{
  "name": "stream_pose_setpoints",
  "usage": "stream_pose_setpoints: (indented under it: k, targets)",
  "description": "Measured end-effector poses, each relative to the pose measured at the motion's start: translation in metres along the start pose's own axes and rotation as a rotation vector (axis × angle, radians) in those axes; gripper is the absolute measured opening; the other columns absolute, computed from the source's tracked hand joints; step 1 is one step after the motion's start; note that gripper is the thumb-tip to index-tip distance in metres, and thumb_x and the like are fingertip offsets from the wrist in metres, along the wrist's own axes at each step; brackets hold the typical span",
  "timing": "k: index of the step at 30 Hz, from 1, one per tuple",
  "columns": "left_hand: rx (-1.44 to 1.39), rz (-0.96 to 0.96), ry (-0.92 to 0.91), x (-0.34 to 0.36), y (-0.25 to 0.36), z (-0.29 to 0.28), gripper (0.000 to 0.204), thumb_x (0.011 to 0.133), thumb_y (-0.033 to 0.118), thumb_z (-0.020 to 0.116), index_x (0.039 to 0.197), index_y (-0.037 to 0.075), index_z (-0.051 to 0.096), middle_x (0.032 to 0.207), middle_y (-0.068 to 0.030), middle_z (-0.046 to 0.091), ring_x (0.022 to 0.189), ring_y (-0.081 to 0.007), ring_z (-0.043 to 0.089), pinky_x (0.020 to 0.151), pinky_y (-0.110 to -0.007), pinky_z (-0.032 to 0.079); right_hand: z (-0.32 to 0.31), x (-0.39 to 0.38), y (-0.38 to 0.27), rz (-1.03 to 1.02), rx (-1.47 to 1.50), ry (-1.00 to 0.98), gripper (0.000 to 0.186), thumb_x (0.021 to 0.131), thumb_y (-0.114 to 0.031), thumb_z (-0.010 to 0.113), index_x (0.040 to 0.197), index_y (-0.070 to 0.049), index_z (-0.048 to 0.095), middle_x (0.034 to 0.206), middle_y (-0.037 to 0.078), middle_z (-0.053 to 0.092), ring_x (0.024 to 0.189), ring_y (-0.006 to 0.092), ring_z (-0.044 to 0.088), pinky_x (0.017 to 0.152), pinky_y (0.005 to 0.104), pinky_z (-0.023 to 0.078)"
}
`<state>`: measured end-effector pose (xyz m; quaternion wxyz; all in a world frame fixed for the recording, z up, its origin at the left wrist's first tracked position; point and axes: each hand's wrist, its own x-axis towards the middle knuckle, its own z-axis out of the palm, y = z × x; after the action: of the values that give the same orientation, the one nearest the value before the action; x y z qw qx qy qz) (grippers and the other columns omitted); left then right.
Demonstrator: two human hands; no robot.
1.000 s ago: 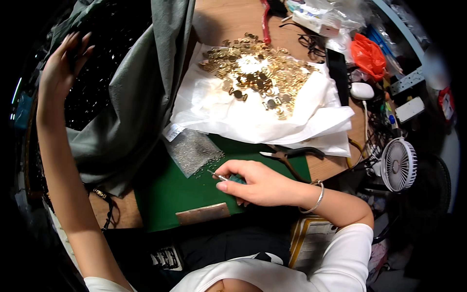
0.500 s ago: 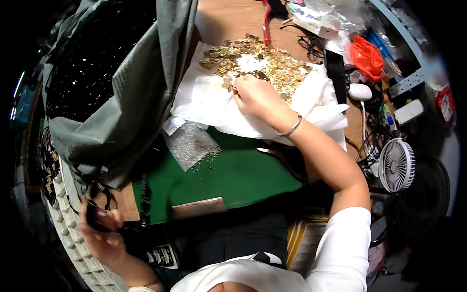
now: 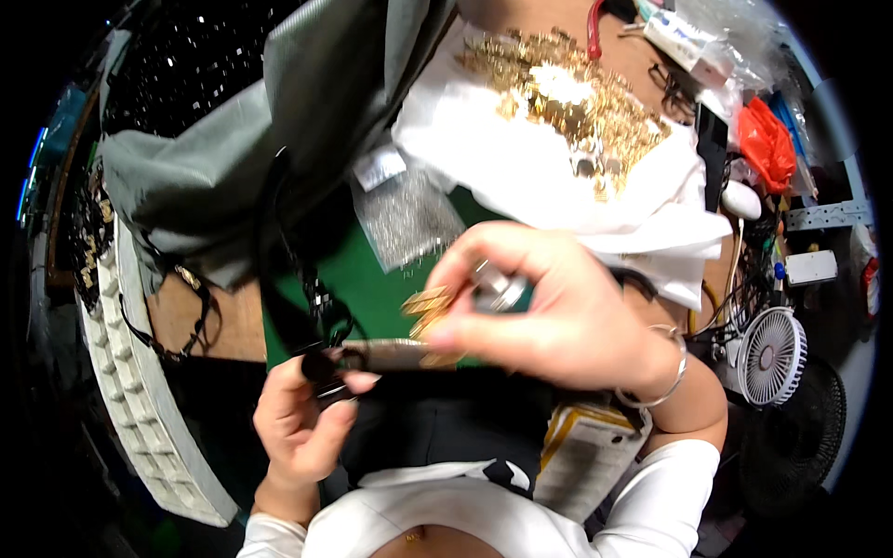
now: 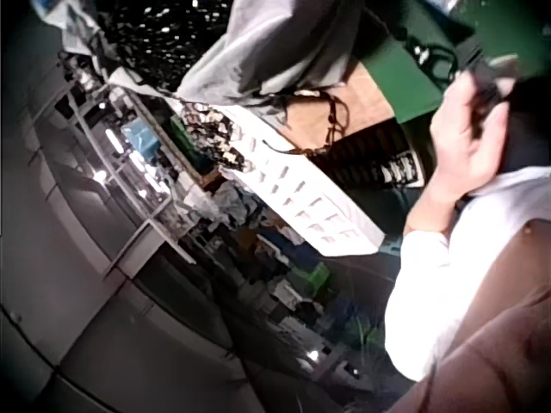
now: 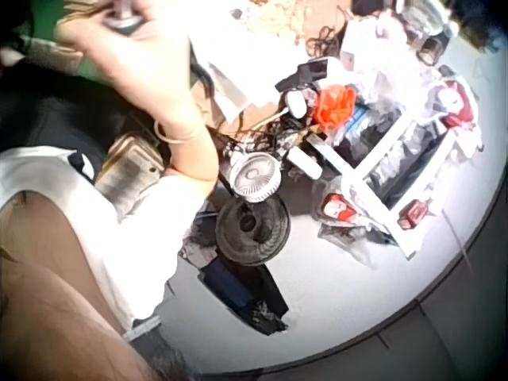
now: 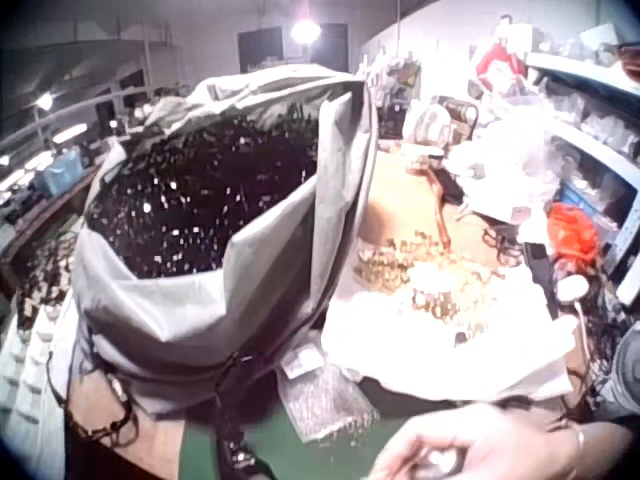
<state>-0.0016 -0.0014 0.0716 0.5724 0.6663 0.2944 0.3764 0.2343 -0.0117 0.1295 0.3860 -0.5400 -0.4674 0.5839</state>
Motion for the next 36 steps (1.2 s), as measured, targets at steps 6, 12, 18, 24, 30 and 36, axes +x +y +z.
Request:
stream_pose_setpoints:
  k: [6,12,18,24,30,36]
  targets:
    - [0.088,-0.026,0.023,0.007,0.0,0.018,0.033,0.074,-0.005,0.058,0.106,-0.006,0.051,0.086,-0.0099,0.061,0.066,-0.0118,0.058,0.059,-0.021,0.048,0.029,-0.002,0.02,-0.079,0.104,0.048,0.015,0.073,-0.004,0.067,0.076,-0.002,0.052,0.07,0.005,0.058,0.054,0.0045,0.051,0.047,0.0169,0.037]
    - [0.116,-0.1,0.046,0.003,0.004,0.019,0.028,0.075,-0.002,0.058,0.102,-0.004,0.054,0.083,-0.0104,0.061,0.064,-0.0141,0.058,0.056,-0.023,0.046,0.043,0.008,0.023,-0.216,-0.085,-0.032,0.014,0.076,-0.008,0.065,0.075,0.0,0.053,0.067,0.004,0.056,0.06,0.0077,0.054,0.053,0.022,0.043]
    - [0.154,-0.097,0.033,0.005,0.0,0.02,0.017,0.078,0.004,0.058,0.093,-0.002,0.06,0.069,-0.0081,0.063,0.058,-0.0178,0.059,0.055,-0.025,0.045,0.046,0.003,0.033,-0.226,-0.173,0.046,0.021,0.074,-0.011,0.068,0.075,-0.001,0.05,0.067,0.005,0.056,0.062,0.0075,0.055,0.054,0.0218,0.043]
    - [0.209,-0.067,0.013,0.007,-0.001,0.022,0.015,0.075,0.001,0.058,0.09,-0.001,0.061,0.063,-0.0056,0.062,0.054,-0.0155,0.058,0.052,-0.024,0.041,0.034,0.019,0.028,-0.113,0.011,-0.103,0.024,0.071,-0.01,0.072,0.086,-0.002,0.055,0.071,-0.001,0.056,0.055,0.0021,0.05,0.047,0.0166,0.039]
    - [0.247,-0.04,0.048,0.006,-0.002,0.027,0.013,0.075,0.001,0.058,0.087,-0.001,0.061,0.062,-0.005,0.061,0.052,-0.0157,0.056,0.051,-0.025,0.041,0.038,0.019,0.034,-0.088,0.196,-0.068,0.024,0.071,-0.009,0.071,0.086,-0.002,0.053,0.07,0.0,0.055,0.054,0.0025,0.049,0.047,0.0165,0.038]
    - [-0.143,-0.371,0.268,-0.003,0.023,-0.011,0.017,0.081,0.012,0.053,0.081,-0.004,0.058,0.057,-0.0079,0.059,0.045,-0.0122,0.054,0.042,-0.021,0.039,0.007,0.006,0.051,-0.284,-0.434,-0.069,0.043,0.072,-0.027,0.07,0.101,0.001,0.055,0.081,0.01,0.057,0.074,0.0161,0.057,0.067,0.0258,0.045]
